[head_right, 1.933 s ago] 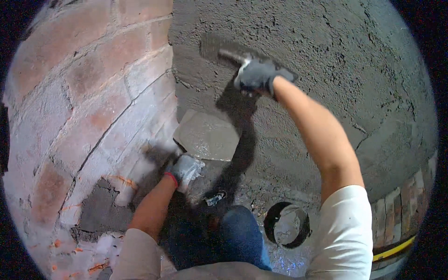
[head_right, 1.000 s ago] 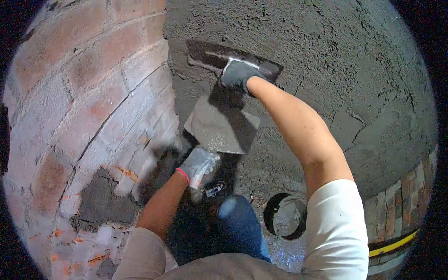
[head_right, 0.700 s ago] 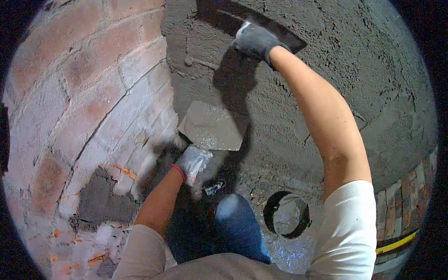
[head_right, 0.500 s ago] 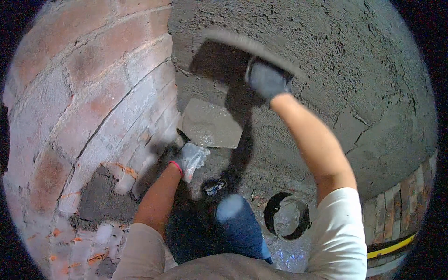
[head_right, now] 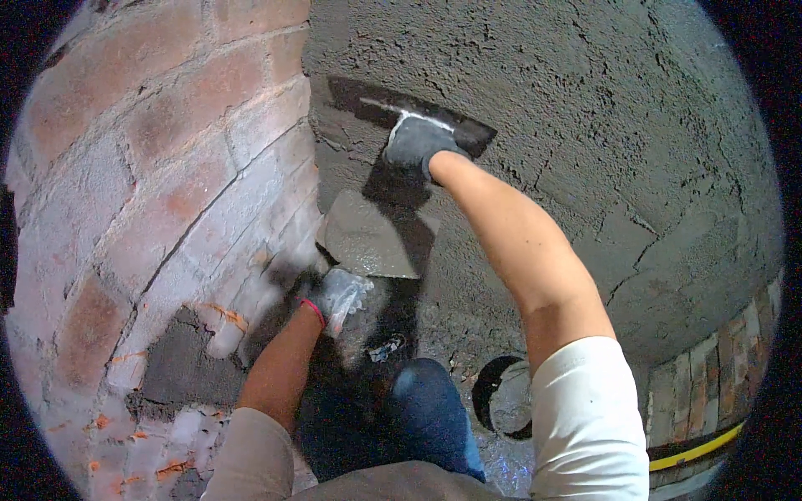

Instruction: Applying plaster to a brick wall using a hawk and trowel.

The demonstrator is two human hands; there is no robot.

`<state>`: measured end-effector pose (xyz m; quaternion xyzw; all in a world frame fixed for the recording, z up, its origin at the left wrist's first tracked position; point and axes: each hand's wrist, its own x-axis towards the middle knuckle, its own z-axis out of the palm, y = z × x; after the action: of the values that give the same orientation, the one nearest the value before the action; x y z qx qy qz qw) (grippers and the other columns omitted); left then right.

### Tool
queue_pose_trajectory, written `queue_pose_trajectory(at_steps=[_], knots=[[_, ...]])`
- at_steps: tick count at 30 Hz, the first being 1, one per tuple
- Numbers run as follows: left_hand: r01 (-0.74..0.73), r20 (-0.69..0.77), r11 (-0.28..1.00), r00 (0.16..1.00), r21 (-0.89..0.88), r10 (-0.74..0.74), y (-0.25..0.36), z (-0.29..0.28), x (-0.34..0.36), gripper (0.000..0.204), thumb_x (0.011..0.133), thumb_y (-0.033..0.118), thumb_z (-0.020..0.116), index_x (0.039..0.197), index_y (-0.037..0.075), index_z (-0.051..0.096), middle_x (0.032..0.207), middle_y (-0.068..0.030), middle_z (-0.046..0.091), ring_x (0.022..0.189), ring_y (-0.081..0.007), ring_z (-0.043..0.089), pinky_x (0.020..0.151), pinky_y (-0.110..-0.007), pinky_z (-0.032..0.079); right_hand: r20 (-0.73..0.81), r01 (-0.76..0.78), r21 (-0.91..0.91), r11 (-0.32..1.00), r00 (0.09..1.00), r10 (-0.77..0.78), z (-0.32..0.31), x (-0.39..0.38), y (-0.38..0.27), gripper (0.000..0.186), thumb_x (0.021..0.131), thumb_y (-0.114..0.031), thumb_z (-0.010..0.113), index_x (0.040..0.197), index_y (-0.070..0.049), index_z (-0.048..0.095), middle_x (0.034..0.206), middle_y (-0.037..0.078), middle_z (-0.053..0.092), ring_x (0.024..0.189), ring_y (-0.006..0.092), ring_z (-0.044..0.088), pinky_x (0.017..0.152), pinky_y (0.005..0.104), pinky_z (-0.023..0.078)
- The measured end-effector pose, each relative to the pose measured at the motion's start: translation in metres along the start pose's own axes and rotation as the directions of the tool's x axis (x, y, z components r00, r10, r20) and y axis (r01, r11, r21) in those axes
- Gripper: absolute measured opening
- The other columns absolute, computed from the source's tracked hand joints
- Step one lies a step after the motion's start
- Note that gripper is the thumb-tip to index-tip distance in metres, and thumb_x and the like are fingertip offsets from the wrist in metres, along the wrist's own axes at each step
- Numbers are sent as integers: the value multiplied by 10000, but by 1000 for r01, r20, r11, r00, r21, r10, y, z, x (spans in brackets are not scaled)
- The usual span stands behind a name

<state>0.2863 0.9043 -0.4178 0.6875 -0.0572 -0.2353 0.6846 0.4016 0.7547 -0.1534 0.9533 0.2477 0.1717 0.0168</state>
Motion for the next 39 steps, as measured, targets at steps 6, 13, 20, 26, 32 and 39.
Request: queue_pose_trajectory(at_steps=[6,13,20,26,32,39], knots=[[129,-69,956,986,-263,-152,-8,-10,7,154,834,187,522,762,83,609,607,-15,550,456,-135,498,371,-270,367,40,344,-551,761,921,-387,-56,18,30,307,743,-214,420,796,-1,636,822,186,621,755,307,615,723,379,485],[12,-1,989,1000,-145,-12,-13,-5,5,128,809,186,563,732,89,594,581,-3,542,441,-124,488,370,-252,355,-250,-63,1,998,966,61,-90,-15,44,324,760,-303,484,848,-19,612,920,209,593,850,362,571,777,434,443],[175,-113,964,973,-198,-200,-1,16,-3,73,745,193,577,696,140,590,592,10,573,456,-145,519,399,-283,392,-163,-80,104,991,982,97,18,-95,24,370,709,-358,565,867,-25,593,789,211,609,725,375,588,659,430,482],[-239,147,207,913,949,381,-48,1,6,67,670,208,591,690,145,600,575,-52,597,530,-189,602,430,-354,422,297,69,221,973,945,-135,150,-146,-38,398,698,-391,512,908,-58,573,801,132,625,753,316,586,737,414,440],[104,-126,956,982,-275,-143,-10,14,-15,81,697,205,581,649,142,566,555,-19,581,482,-142,574,376,-311,386,50,255,389,885,954,-296,143,-204,-27,395,659,-315,567,947,-44,572,866,206,597,869,346,560,793,438,424],[-416,-79,851,907,-320,414,-84,42,-16,172,817,218,522,728,110,623,584,-41,586,463,-149,543,397,-315,424,184,120,422,899,959,-214,126,-159,-69,393,646,-371,555,763,-2,620,810,216,608,735,368,575,670,428,461]])
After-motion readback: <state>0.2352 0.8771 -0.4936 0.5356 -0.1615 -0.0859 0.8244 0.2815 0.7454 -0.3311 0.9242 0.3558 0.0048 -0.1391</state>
